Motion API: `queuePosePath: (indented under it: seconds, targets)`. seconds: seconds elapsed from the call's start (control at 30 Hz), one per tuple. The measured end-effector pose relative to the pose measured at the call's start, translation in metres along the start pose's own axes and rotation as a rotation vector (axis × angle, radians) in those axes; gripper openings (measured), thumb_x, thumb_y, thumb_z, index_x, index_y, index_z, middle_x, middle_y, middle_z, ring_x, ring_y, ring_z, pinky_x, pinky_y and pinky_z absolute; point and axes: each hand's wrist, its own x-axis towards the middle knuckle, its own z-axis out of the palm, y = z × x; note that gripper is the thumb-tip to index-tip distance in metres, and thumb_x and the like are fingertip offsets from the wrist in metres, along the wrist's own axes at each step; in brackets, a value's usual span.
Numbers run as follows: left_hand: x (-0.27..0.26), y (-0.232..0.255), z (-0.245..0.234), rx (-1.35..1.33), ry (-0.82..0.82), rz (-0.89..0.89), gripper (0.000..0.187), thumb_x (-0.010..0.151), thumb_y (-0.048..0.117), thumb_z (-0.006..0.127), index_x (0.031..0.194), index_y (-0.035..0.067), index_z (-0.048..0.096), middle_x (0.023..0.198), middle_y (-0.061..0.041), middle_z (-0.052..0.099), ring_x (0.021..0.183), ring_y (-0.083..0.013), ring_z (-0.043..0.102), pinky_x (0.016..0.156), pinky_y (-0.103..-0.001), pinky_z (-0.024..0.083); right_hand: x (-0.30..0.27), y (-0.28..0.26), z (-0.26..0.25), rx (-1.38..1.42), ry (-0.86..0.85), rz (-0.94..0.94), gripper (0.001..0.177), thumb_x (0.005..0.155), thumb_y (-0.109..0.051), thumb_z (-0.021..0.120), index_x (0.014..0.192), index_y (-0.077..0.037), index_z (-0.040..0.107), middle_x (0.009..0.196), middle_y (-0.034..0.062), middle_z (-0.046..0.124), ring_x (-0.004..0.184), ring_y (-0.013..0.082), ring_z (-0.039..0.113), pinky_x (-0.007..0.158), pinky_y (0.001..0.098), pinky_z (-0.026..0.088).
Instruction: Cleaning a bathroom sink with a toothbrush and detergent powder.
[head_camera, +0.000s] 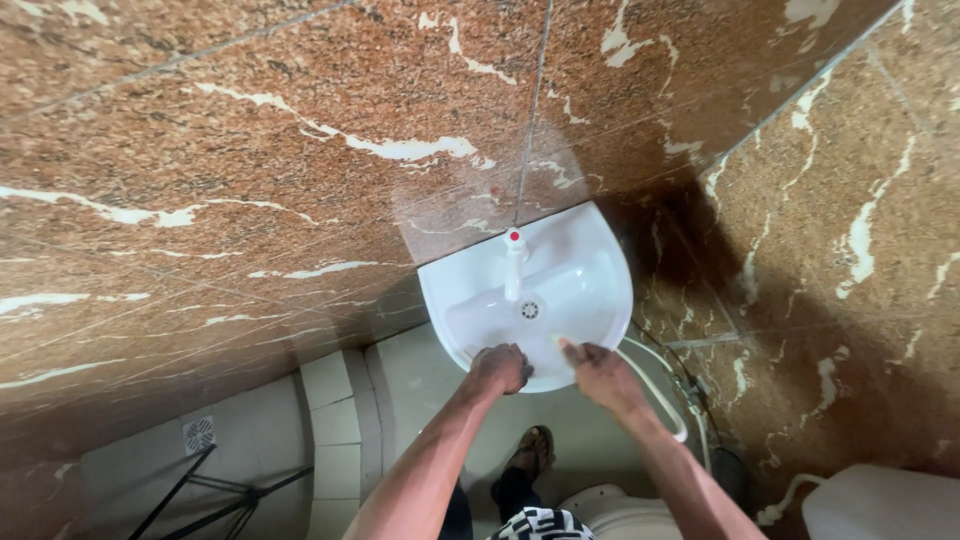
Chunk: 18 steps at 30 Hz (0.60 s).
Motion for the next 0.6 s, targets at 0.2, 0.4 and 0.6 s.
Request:
queuePosePath:
  seconds: [0.2, 0.4, 0.6]
  targets:
    - [0.004, -0.005, 0.006, 0.053, 0.020, 0.078, 0.037, 0.102, 0.038, 0.048, 0.113, 0.015, 0.075, 0.127, -0.008, 0.070, 0.122, -0.0277, 0.063, 0.102, -0.047, 0.052, 0.012, -0.032, -0.011, 0.284, -0.094, 0.063, 0.058, 0.094, -0.064, 0.060, 0.091, -0.008, 0.074, 0.064, 0.0057, 0.062, 0.055, 0.0136, 0.054, 0.055, 0.0314, 0.043]
    - [0.014, -0.010, 0.025, 0.083, -0.004, 0.089, 0.040, 0.106, 0.038, 0.042, 0.128, 0.014, 0.066, 0.144, -0.009, 0.058, 0.133, -0.0275, 0.054, 0.109, -0.050, 0.045, 0.027, -0.054, -0.074, 0.478, 0.002, 0.181, 0.058, 0.096, -0.063, 0.056, 0.100, -0.008, 0.073, 0.071, 0.0064, 0.063, 0.051, 0.0129, 0.050, 0.045, 0.0320, 0.039]
    - [-0.002, 0.002, -0.001, 0.139, -0.042, 0.105, 0.037, 0.103, 0.032, 0.043, 0.126, 0.017, 0.068, 0.143, -0.005, 0.060, 0.135, -0.0252, 0.054, 0.109, -0.052, 0.046, -0.001, -0.044, -0.021, 0.322, -0.106, 0.217, 0.054, 0.095, -0.062, 0.052, 0.110, -0.014, 0.073, 0.071, 0.0036, 0.066, 0.054, 0.0129, 0.055, 0.049, 0.0314, 0.046]
